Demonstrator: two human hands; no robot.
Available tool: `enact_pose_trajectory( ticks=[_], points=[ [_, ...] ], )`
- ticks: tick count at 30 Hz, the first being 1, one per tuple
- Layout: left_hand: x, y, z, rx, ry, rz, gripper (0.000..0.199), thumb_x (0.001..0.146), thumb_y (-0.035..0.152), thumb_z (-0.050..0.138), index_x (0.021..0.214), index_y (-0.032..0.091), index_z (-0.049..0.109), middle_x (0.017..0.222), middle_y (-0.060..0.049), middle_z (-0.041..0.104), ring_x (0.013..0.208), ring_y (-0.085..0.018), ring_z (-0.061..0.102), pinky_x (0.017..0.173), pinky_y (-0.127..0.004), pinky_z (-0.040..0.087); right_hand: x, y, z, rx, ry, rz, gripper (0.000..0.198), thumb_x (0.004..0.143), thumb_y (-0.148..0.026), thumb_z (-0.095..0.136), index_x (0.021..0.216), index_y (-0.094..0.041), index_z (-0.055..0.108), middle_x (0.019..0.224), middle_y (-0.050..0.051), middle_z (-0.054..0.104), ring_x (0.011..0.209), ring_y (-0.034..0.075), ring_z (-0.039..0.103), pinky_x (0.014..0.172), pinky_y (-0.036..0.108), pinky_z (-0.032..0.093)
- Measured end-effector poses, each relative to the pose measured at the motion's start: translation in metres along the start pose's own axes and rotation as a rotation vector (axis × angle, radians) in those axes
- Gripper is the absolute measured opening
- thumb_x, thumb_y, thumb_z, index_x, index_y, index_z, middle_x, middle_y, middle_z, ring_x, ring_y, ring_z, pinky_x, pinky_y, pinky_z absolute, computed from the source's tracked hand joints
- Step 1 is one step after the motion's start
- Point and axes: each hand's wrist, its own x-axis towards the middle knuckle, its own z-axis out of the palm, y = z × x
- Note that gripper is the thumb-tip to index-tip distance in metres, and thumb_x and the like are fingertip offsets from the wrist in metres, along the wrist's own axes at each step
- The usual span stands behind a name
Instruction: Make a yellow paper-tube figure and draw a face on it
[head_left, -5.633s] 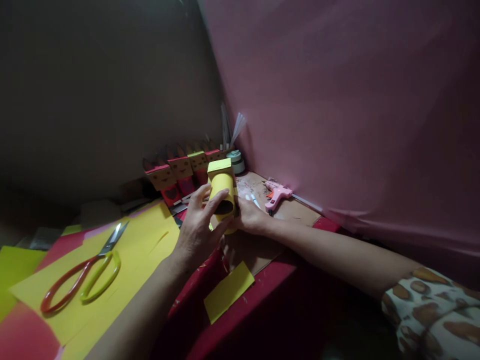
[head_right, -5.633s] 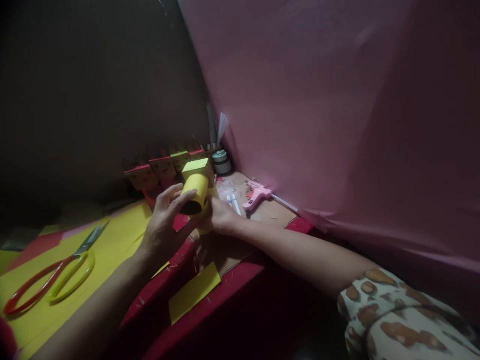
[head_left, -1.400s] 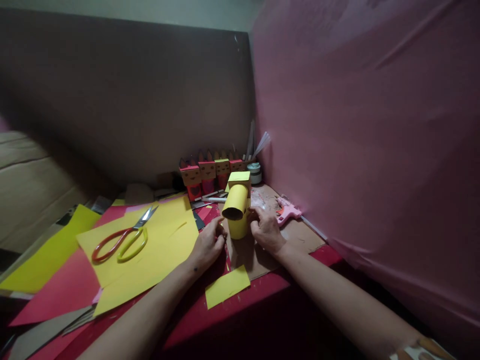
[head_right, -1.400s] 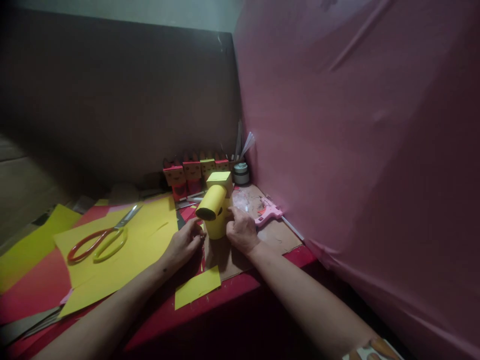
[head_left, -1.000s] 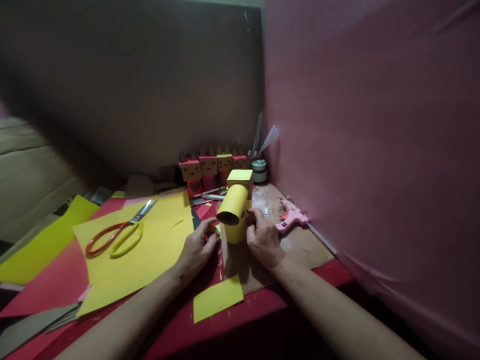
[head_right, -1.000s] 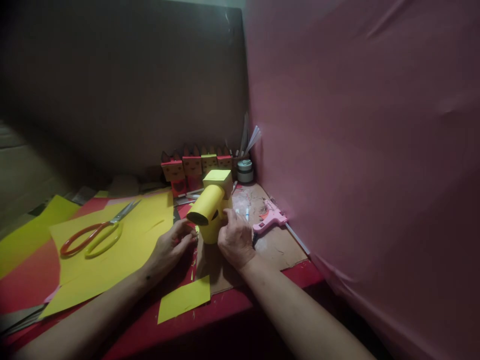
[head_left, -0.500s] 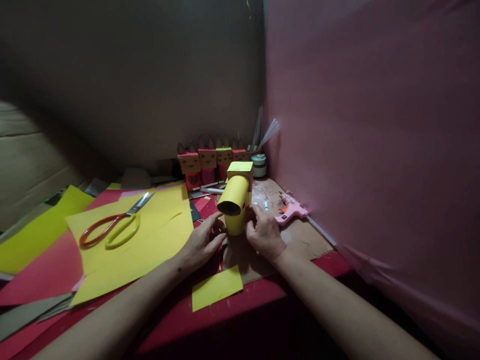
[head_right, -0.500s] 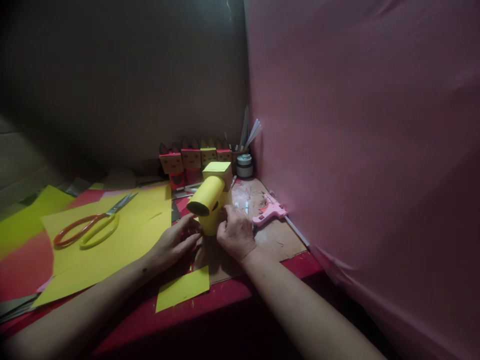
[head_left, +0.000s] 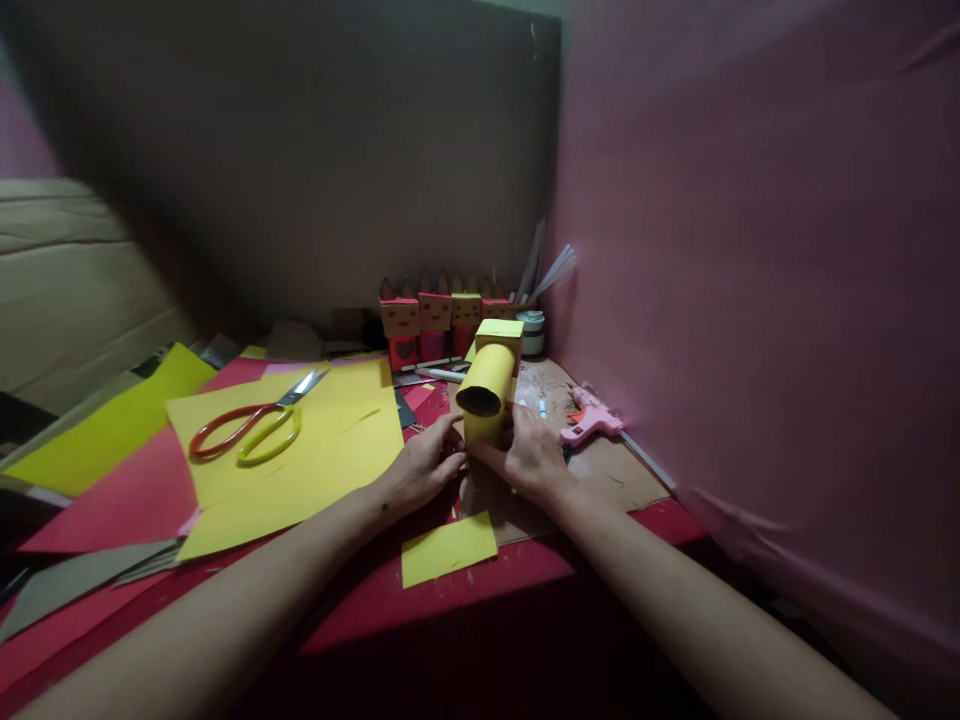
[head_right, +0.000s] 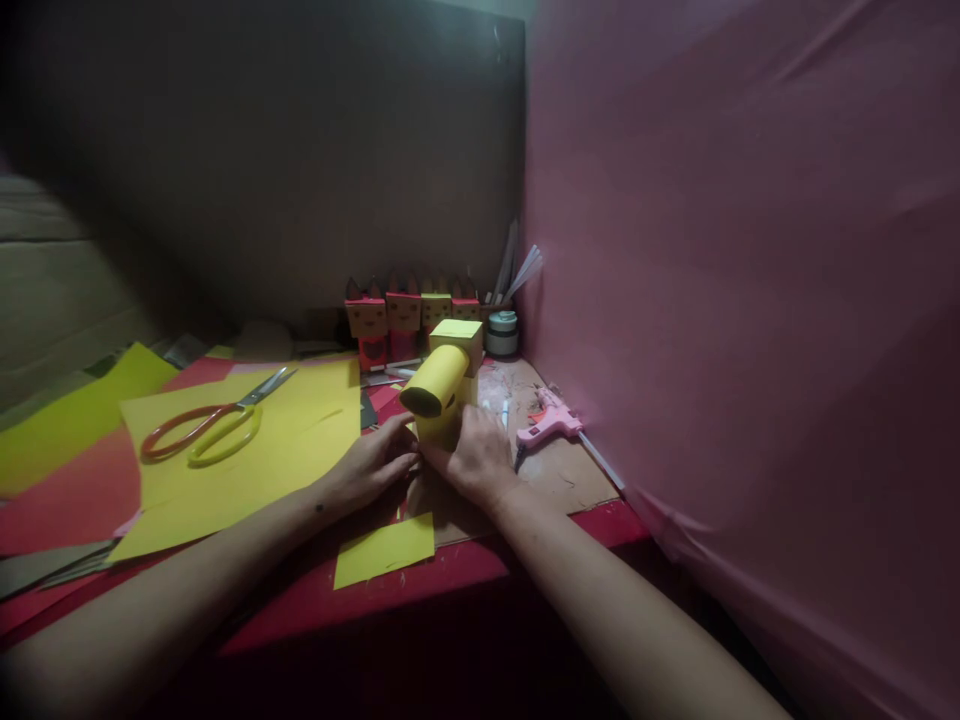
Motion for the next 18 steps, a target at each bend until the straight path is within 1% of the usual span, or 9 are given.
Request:
enact_pose_trajectory(
  ticks=[4,10,13,15,18],
  points=[
    [-0.001,0.006,0.003,0.016,0.010,0.014,0.052,0.082,0.021,0.054,0.134,0.017,0.052,0.085,-0.003,0.070,0.080,-0.024,0.069,0.076,-0.039,0.055,0.000,-0.003,0.003,-0.060,-0.013,0.020,0.042,0.081,-0.052,0.074,0.098,-0.015,0.068,0.100,0.018,0.074,0.094,0.033,0.069,0.082,0.041,0.051],
    [-0.002,0.009,0.006,0.009,0.010,0.016,0.054,0.080,0.018,0.053,0.135,0.018,0.052,0.080,-0.001,0.068,0.075,-0.023,0.068,0.071,-0.036,0.054,0.001,-0.004,0.005,-0.069,-0.005,0.043,0.035,0.082,-0.045,0.073,0.098,-0.014,0.068,0.097,0.019,0.074,0.092,0.034,0.071,0.080,0.041,0.051],
    [-0.002,0.008,0.007,0.008,0.014,0.000,0.050,0.083,0.019,0.053,0.133,0.018,0.053,0.075,0.001,0.066,0.071,-0.022,0.067,0.069,-0.034,0.053,0.000,-0.003,0.005,-0.022,0.005,0.044,0.037,0.081,-0.048,0.072,0.097,-0.014,0.068,0.095,0.019,0.073,0.091,0.035,0.069,0.079,0.044,0.052],
    [-0.002,0.007,0.008,0.013,0.031,-0.021,0.046,0.086,0.021,0.051,0.132,0.016,0.053,0.074,0.001,0.065,0.070,-0.021,0.066,0.068,-0.034,0.053,-0.002,-0.003,0.003,0.039,0.015,0.028,0.037,0.079,-0.048,0.070,0.095,-0.015,0.067,0.093,0.018,0.072,0.089,0.035,0.068,0.080,0.047,0.052],
    [-0.001,0.005,0.008,0.025,0.084,-0.055,0.045,0.088,0.021,0.049,0.133,0.013,0.051,0.073,0.001,0.063,0.071,-0.022,0.066,0.070,-0.035,0.054,-0.007,-0.003,-0.007,0.167,0.061,-0.013,0.032,0.075,-0.040,0.066,0.096,-0.017,0.066,0.093,0.015,0.071,0.088,0.032,0.066,0.083,0.047,0.053]
  ],
)
